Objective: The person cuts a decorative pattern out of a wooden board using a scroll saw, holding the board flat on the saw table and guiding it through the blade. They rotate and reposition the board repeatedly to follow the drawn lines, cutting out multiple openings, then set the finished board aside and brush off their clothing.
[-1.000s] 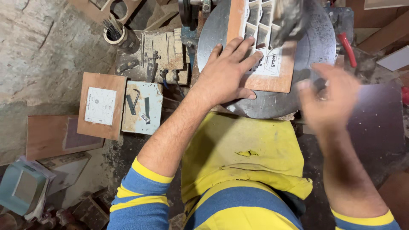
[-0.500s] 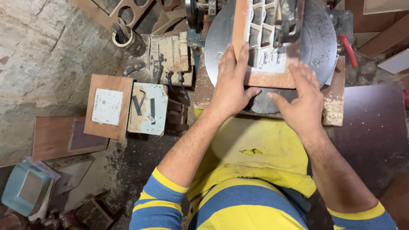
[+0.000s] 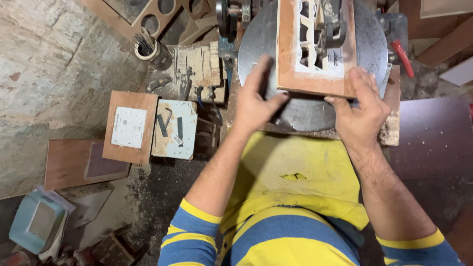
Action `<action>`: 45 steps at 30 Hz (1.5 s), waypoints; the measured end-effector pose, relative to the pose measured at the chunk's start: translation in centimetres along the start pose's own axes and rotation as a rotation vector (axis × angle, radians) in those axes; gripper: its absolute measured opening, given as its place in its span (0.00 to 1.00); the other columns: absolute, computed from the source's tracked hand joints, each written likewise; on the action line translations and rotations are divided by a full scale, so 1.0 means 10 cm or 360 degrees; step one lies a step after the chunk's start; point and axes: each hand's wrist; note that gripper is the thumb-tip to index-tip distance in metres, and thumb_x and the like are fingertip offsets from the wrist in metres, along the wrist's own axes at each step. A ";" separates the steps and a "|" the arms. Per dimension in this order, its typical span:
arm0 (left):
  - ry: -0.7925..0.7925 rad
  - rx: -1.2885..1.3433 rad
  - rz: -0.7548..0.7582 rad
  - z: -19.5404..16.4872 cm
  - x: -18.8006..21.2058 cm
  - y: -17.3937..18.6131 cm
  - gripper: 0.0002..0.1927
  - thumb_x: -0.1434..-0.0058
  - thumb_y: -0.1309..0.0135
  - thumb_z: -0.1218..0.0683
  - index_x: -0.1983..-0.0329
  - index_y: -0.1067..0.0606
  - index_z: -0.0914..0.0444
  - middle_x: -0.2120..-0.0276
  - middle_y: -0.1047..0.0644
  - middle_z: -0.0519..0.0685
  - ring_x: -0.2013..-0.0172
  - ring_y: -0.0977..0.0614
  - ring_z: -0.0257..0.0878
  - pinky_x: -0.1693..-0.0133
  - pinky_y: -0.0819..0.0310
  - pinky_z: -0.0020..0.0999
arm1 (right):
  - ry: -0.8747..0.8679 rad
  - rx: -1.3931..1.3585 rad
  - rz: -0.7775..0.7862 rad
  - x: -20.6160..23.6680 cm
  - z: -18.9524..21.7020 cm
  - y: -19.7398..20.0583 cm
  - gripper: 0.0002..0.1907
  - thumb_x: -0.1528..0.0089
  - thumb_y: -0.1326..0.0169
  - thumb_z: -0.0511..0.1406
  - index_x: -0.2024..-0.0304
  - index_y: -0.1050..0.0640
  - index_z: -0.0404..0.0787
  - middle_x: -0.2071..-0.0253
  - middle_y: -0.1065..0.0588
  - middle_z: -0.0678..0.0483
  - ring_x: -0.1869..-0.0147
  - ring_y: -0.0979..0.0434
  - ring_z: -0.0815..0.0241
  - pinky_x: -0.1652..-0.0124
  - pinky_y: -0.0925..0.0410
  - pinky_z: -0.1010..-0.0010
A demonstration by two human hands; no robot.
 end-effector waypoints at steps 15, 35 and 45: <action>-0.0265 -0.0876 -0.0849 0.25 0.20 0.18 0.35 0.49 0.25 0.46 0.40 0.24 0.60 0.44 0.21 0.51 0.41 0.22 0.46 0.37 0.27 0.40 | -0.0458 -0.0835 0.0343 -0.28 0.56 0.23 0.24 0.36 0.31 0.26 0.41 0.26 0.26 0.43 0.24 0.44 0.38 0.22 0.54 0.38 0.28 0.65; 0.1173 -0.1162 -0.1551 1.23 1.78 2.22 0.44 0.57 0.27 0.57 0.35 0.29 0.69 0.49 0.19 0.61 0.52 0.16 0.52 0.50 0.22 0.41 | -0.0788 -0.0835 0.0801 -0.25 0.97 -0.18 0.12 0.33 0.38 0.28 0.49 0.24 0.29 0.49 0.25 0.44 0.43 0.25 0.50 0.43 0.30 0.61; 0.1107 -0.1085 -0.1733 1.09 1.68 2.28 0.28 0.49 0.32 0.60 0.44 0.25 0.72 0.54 0.18 0.59 0.53 0.17 0.49 0.51 0.22 0.40 | -0.0650 -0.0750 0.0424 -0.53 0.69 -0.04 0.07 0.31 0.42 0.29 0.53 0.23 0.30 0.52 0.25 0.45 0.45 0.27 0.48 0.46 0.32 0.59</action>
Point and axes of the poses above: each hand's wrist, its own x-axis away from the middle knuckle, its own y-axis out of the back of the hand, z = x × y
